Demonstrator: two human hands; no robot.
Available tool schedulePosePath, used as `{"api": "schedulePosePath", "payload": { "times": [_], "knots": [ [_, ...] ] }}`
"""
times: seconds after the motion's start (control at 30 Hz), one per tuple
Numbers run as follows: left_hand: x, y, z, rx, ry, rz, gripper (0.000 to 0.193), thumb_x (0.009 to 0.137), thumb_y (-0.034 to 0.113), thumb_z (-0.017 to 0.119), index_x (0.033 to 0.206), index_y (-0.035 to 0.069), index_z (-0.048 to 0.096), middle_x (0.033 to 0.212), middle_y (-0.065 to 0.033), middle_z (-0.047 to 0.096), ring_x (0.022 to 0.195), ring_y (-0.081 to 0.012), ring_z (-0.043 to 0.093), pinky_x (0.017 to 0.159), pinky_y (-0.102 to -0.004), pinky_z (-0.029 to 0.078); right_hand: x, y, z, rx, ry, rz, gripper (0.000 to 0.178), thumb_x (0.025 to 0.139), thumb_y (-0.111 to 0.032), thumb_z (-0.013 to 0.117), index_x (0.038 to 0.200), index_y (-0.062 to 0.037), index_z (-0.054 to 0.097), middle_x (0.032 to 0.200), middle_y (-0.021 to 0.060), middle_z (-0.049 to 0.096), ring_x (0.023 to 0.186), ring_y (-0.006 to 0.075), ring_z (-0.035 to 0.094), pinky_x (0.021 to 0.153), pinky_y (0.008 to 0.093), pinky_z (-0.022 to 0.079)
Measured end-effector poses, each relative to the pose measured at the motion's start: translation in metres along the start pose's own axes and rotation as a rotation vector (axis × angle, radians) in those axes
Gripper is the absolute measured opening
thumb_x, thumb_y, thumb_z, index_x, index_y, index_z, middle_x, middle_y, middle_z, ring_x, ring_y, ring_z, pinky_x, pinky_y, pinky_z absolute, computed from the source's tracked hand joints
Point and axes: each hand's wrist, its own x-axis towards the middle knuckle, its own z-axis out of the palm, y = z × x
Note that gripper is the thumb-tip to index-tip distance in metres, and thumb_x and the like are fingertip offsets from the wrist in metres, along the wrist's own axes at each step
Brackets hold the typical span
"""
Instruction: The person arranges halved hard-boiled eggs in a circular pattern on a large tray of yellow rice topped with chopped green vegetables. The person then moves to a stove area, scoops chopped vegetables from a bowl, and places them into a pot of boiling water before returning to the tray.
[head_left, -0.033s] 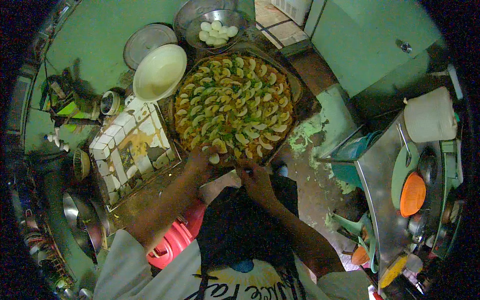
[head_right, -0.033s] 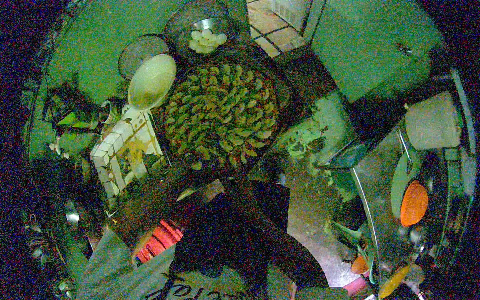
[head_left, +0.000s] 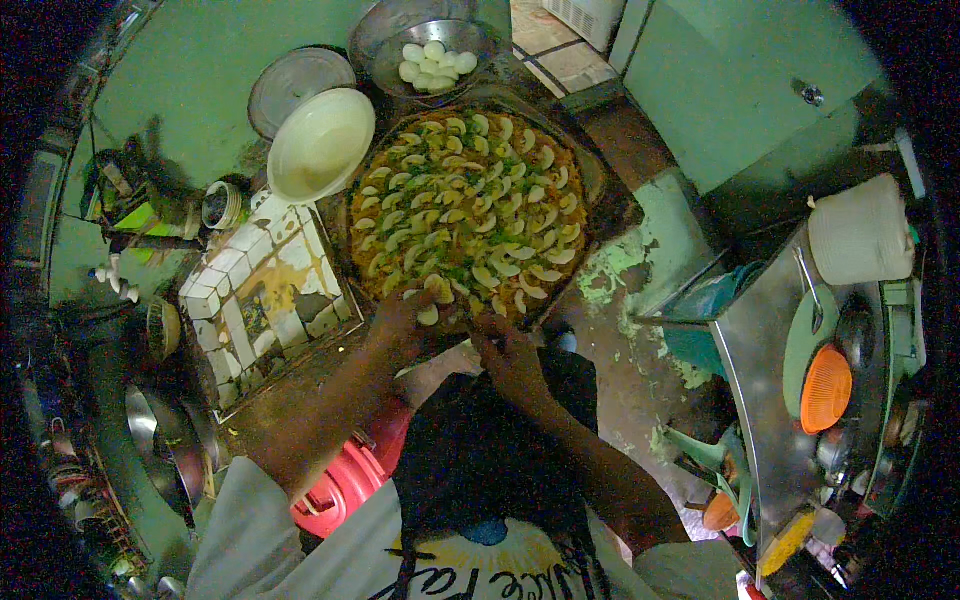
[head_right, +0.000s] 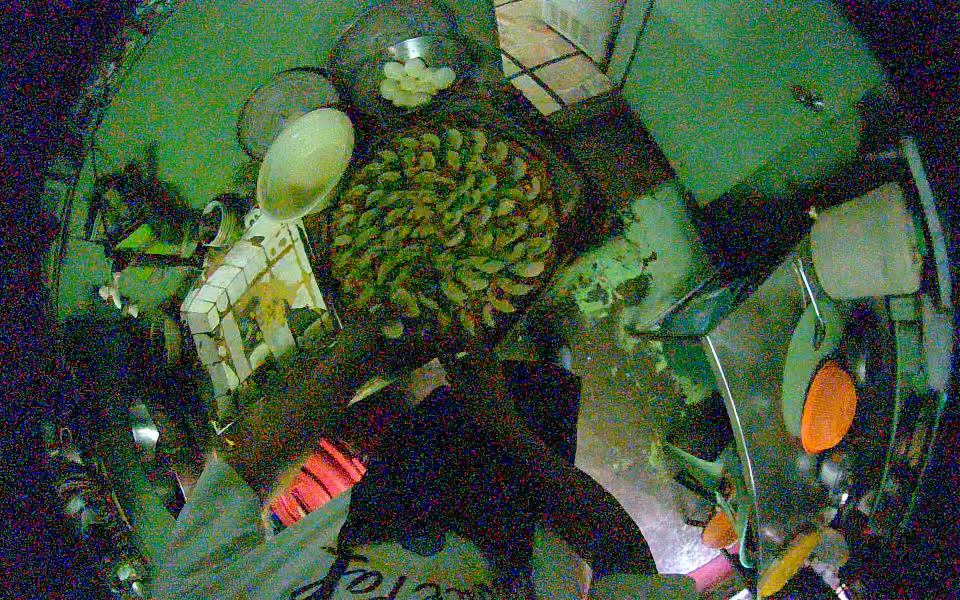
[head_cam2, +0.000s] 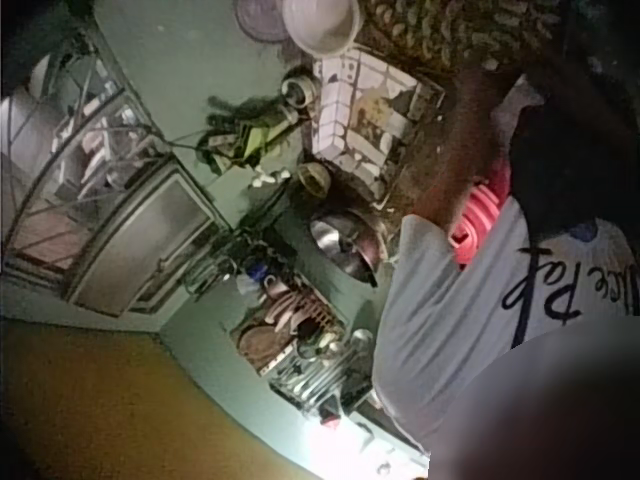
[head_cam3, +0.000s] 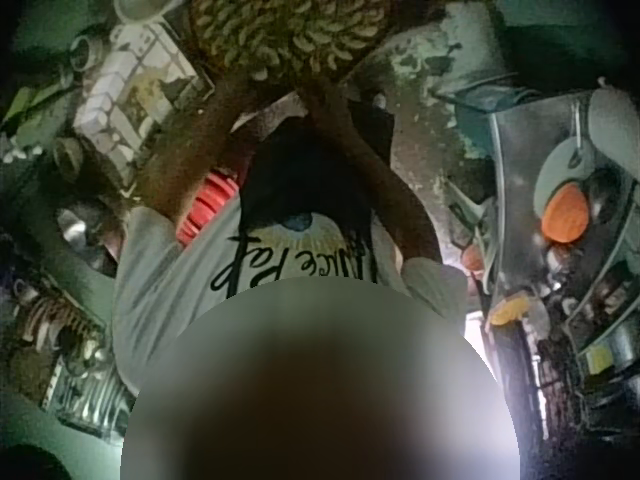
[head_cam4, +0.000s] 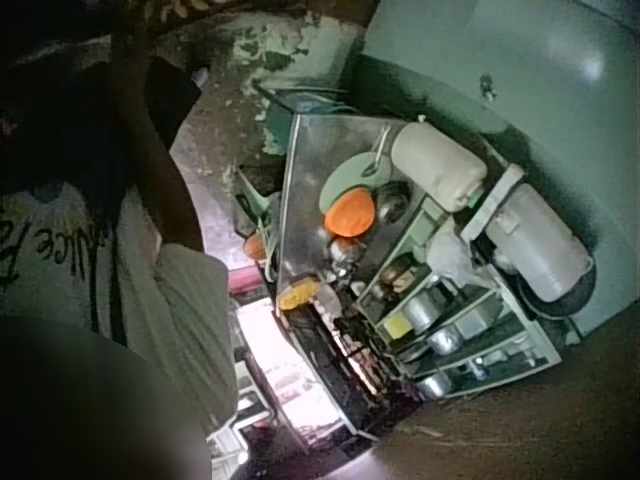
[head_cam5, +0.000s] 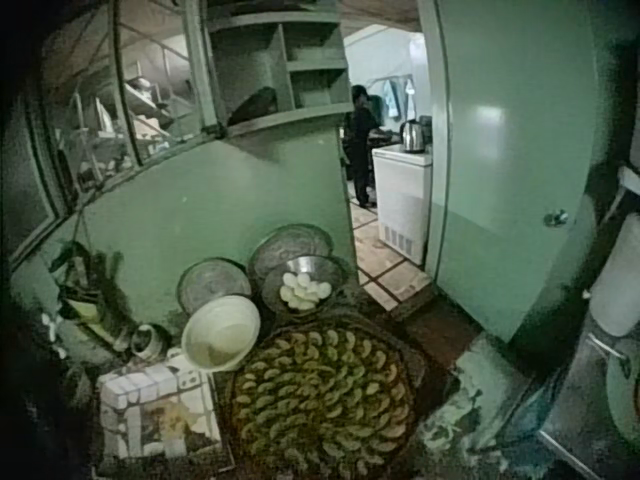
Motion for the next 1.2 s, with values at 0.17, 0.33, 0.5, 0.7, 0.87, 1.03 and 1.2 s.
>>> {"api": "schedulePosePath", "payload": {
  "times": [0.17,0.33,0.5,0.7,0.87,1.03,1.2],
  "knots": [
    [0.015,0.004,-0.007,0.063,-0.14,0.041,0.033,0.093,0.006,0.06,0.125,-0.001,0.052,0.111,-0.0171,0.063,0.095,-0.031,0.068,0.079,-0.046,0.062,0.014,-0.024,0.011,0.311,0.035,0.303,0.031,0.098,-0.017,0.056,0.125,-0.0007,0.053,0.087,0.0084,0.065,0.062,0.014,0.06,0.053,0.0282,0.049],
    [0.026,0.0,-0.027,0.055,-0.04,0.072,0.036,0.092,0.009,0.062,0.126,0.0,0.052,0.112,-0.0167,0.063,0.095,-0.0297,0.068,0.076,-0.0449,0.061,0.006,-0.063,0.007,0.346,-0.08,0.32,0.029,0.098,-0.017,0.056,0.122,-0.0014,0.056,0.089,0.0086,0.066,0.062,0.0132,0.06,0.052,0.0274,0.048],
    [0.022,0.002,-0.029,0.15,0.013,0.073,0.038,0.091,0.01,0.065,0.126,0.0,0.052,0.113,-0.0176,0.064,0.095,-0.0304,0.069,0.076,-0.0425,0.061,-0.003,-0.03,0.012,0.095,-0.077,0.127,0.028,0.097,-0.018,0.058,0.12,-0.0028,0.058,0.091,0.0103,0.067,0.067,0.0151,0.061,0.059,0.0295,0.049],
    [0.033,0.002,-0.041,0.086,-0.049,0.043,0.038,0.092,0.011,0.063,0.127,0.0,0.052,0.113,-0.0188,0.064,0.093,-0.0307,0.07,0.076,-0.0423,0.061,0.011,-0.009,0.022,-0.085,0.062,-0.165,0.031,0.096,-0.02,0.059,0.122,-0.0035,0.056,0.091,0.0112,0.066,0.067,0.0155,0.06,0.06,0.0315,0.05],
    [0.027,0.029,-0.015,0.119,-0.065,0.086,0.037,0.093,0.01,0.062,0.128,0.001,0.053,0.113,-0.019,0.064,0.092,-0.0305,0.07,0.074,-0.0412,0.061,0.03,-0.029,0.028,0.416,-0.002,0.246,0.033,0.1,-0.024,0.054,0.127,-0.005,0.052,0.092,0.0083,0.065,0.063,0.0136,0.059,0.052,0.0285,0.049],
    [0.048,0.031,-0.03,0.097,-0.125,0.123,0.036,0.092,0.009,0.063,0.126,0.002,0.054,0.113,-0.018,0.064,0.093,-0.0309,0.07,0.073,-0.0409,0.062,0.032,-0.058,0.018,0.365,-0.074,0.352,0.033,0.1,-0.026,0.053,0.127,-0.0052,0.053,0.083,0.0051,0.064,0.06,0.0124,0.058,0.05,0.0268,0.047],
    [0.048,0.018,-0.026,0.031,-0.088,0.067,0.031,0.094,0.01,0.062,0.122,-0.001,0.054,0.112,-0.0169,0.064,0.095,-0.0303,0.069,0.077,-0.039,0.06,0.025,-0.04,0.008,-0.021,-0.075,0.084,0.032,0.099,-0.027,0.055,0.123,-0.0055,0.058,0.082,0.0065,0.064,0.062,0.0129,0.06,0.053,0.0264,0.048]
  ]
}}
